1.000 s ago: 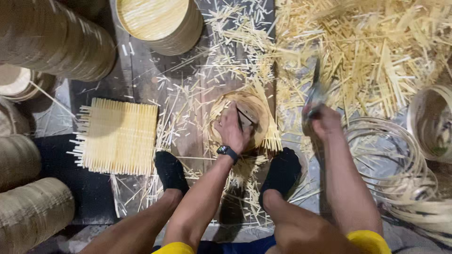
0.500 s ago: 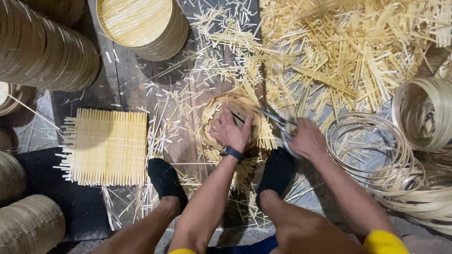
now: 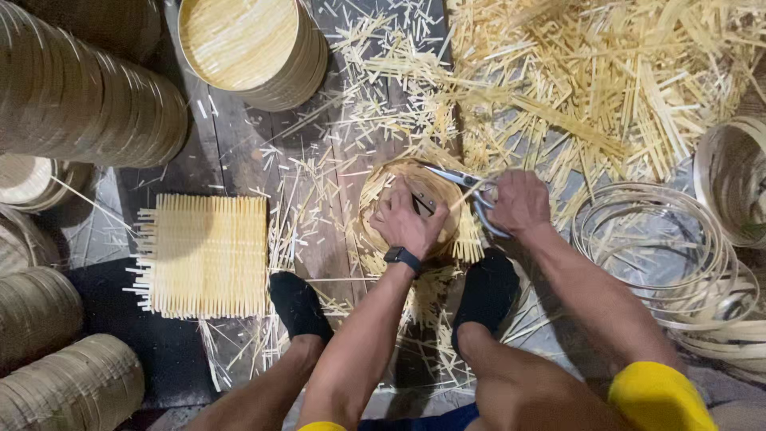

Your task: The person assembles circular bamboo basket bottoms by placing a pre-woven square bamboo mat into a round mold, securing it with a bamboo ring, and trimming the excess matting with shears.

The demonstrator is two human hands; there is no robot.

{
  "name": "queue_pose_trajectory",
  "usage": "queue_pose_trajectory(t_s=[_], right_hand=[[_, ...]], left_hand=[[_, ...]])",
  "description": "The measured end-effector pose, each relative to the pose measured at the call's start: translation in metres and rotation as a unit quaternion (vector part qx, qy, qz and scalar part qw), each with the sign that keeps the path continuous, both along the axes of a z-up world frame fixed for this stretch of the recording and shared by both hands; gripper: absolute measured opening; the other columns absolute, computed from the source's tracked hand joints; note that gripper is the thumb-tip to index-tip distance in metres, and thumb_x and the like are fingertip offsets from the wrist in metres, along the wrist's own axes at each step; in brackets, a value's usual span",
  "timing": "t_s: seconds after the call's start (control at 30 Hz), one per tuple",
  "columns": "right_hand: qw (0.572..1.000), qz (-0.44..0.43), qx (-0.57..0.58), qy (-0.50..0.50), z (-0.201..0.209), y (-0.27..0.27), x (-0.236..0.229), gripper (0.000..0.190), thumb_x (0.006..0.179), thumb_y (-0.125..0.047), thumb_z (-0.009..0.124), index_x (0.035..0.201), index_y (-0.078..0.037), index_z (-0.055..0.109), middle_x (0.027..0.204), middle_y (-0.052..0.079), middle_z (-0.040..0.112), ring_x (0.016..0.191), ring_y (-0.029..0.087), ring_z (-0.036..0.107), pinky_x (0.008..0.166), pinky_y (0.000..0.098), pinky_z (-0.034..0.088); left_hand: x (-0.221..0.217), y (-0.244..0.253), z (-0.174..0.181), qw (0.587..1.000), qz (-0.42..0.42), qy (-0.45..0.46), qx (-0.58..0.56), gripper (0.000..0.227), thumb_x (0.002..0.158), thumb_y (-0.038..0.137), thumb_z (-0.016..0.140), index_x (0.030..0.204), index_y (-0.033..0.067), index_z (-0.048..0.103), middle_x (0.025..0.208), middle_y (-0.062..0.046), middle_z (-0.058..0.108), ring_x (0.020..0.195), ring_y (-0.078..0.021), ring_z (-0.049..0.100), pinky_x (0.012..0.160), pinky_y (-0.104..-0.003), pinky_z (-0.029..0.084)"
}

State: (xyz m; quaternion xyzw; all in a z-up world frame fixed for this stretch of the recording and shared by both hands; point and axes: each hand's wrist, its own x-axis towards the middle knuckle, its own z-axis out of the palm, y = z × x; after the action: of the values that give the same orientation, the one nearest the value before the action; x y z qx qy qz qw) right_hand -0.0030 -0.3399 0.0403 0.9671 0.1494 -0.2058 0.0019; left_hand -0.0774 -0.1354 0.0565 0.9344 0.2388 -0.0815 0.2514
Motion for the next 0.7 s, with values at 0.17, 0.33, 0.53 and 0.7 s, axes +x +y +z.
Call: queue_pose_trajectory(t_s=[0.17, 0.33, 0.53, 0.7], right_hand=[[0.997, 0.036, -0.049, 0.054, 0.022, -0.013, 0.015, 0.057, 0.092, -0.058, 0.059, 0.116, -0.007, 0.064, 0.102, 0.015, 0.061, 0.092, 0.026, 0.055, 0.081, 0.0387, 0.053], [0.995, 0.035, -0.073, 0.057, 0.018, 0.008, 0.014, 0.05, 0.096, -0.054, 0.056, 0.111, -0.007, 0.065, 0.105, 0.013, 0.062, 0.099, 0.025, 0.059, 0.09, 0.0412, 0.054], [0.993, 0.087, -0.061, -0.049, -0.01, -0.022, 0.019, 0.056, 0.093, -0.056, 0.056, 0.116, -0.005, 0.063, 0.104, 0.019, 0.061, 0.096, 0.03, 0.061, 0.082, 0.0441, 0.056], [0.98, -0.088, 0.118, 0.131, -0.011, -0.019, 0.014, 0.045, 0.102, -0.044, 0.039, 0.11, -0.012, 0.07, 0.099, 0.015, 0.066, 0.09, 0.029, 0.068, 0.085, 0.044, 0.06]], left_hand=[[-0.005, 0.011, 0.01, 0.998, -0.052, -0.02, -0.041, 0.111, 0.068, 0.059, 0.075, 0.159, 0.0092, 0.034, 0.142, -0.015, 0.055, 0.138, -0.033, 0.044, 0.113, -0.063, 0.022], [-0.003, 0.019, 0.016, 0.99, -0.136, 0.019, -0.023, 0.107, 0.066, 0.057, 0.074, 0.155, 0.0092, 0.04, 0.144, -0.013, 0.057, 0.137, -0.0337, 0.043, 0.115, -0.062, 0.018], [0.001, 0.027, 0.018, 0.97, -0.239, 0.04, 0.005, 0.101, 0.065, 0.058, 0.075, 0.15, 0.012, 0.045, 0.143, -0.015, 0.057, 0.136, -0.0333, 0.042, 0.114, -0.065, 0.016], [-0.003, 0.032, 0.024, 0.961, -0.275, 0.035, -0.009, 0.093, 0.067, 0.052, 0.073, 0.149, 0.0135, 0.05, 0.141, -0.011, 0.062, 0.135, -0.0293, 0.047, 0.118, -0.064, 0.017]])
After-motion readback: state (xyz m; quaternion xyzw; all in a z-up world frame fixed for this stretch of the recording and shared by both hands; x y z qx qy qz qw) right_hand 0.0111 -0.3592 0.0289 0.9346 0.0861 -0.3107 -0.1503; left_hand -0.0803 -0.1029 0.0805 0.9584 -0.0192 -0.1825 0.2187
